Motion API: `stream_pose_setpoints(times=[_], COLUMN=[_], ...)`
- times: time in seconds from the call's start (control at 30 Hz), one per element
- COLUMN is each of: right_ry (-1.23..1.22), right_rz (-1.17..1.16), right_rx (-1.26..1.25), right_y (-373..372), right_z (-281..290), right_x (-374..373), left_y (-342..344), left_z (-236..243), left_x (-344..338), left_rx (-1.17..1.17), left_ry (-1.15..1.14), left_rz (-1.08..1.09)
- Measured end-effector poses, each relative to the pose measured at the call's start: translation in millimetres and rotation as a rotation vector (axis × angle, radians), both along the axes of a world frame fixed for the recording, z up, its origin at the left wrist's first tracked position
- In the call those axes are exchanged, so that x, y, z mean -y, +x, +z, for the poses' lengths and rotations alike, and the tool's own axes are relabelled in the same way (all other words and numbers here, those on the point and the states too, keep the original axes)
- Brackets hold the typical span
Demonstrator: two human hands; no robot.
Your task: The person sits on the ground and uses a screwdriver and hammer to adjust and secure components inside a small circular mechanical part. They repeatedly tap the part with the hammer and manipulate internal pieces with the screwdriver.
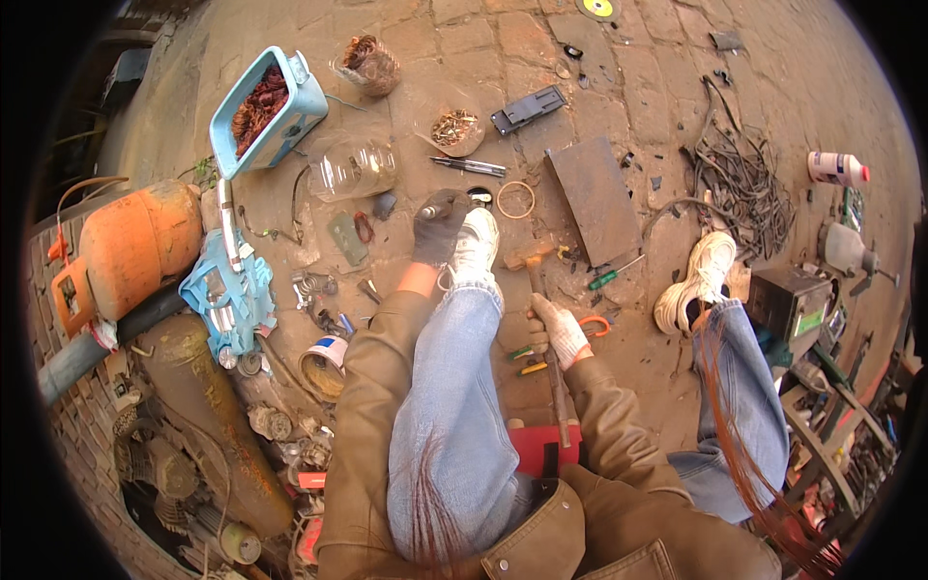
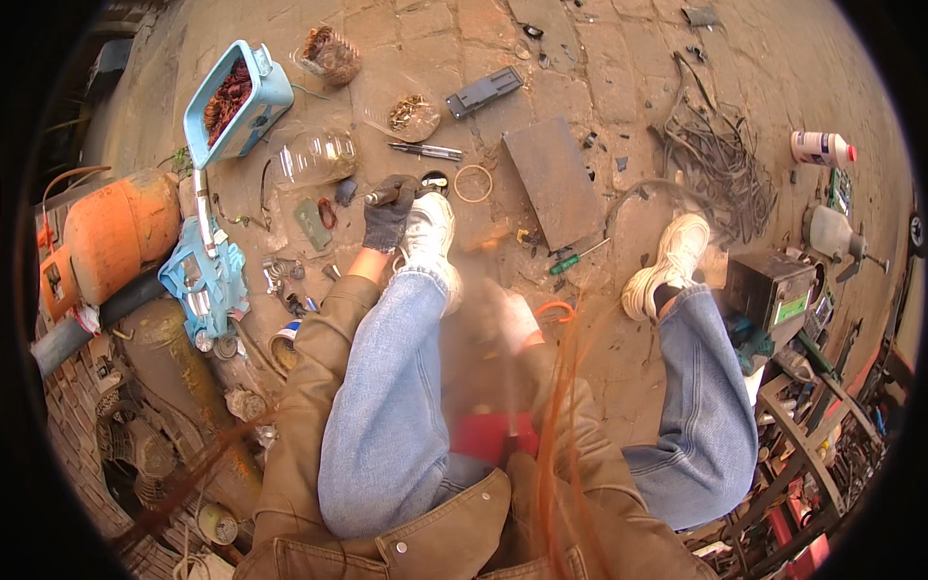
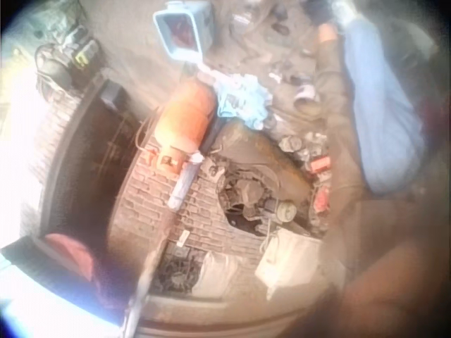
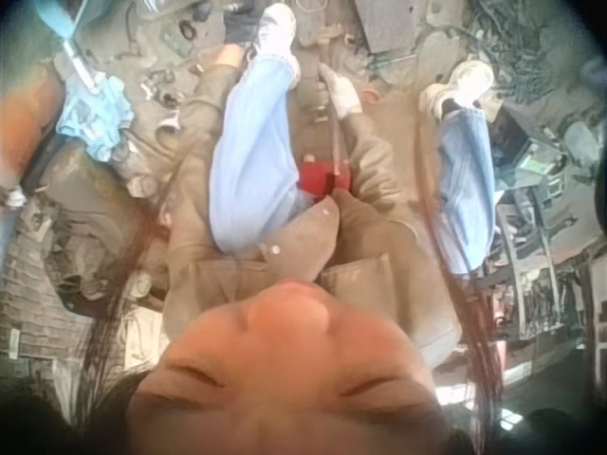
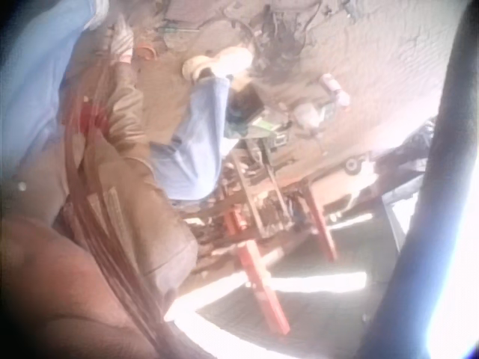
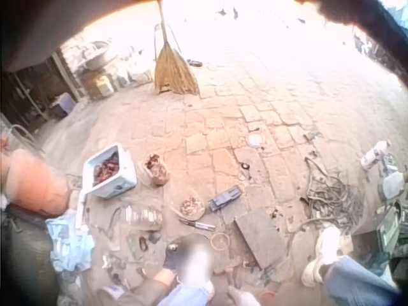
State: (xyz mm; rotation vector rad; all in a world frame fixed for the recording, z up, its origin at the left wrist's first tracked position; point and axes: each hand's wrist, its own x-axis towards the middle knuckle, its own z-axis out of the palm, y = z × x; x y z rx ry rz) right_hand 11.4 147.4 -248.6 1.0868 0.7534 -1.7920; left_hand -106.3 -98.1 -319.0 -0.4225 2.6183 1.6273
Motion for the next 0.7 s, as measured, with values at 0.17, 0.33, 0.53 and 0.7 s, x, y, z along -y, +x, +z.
stream_pose_setpoints(times=[0.17, 0.33, 0.53, 0.7], right_ry=[0.712, 0.741, 0.633, 1.021], right_rz=[0.347, 0.517, 0.569, 0.907], right_rx=[-0.776, -0.99, -1.488, -1.637], right_y=[-21.6, -76.0, -86.0, -84.2], right_z=[53.2, 106.8, 153.6, 119.7], right_x=[6.7, 10.2, 15.2, 49.6], left_y=[2.9, 1.1, -6.2, -6.0], left_z=[0.8, 1.3, -19.4, -17.2], left_x=[-17.3, -30.5, -43.1, -44.2], left_rx=[-0.085, -0.084, -0.357, -0.155], left_ry=[0.318, 0.244, 0.116, -0.094], left_rz=[0.119, 0.126, 0.169, 0.118])
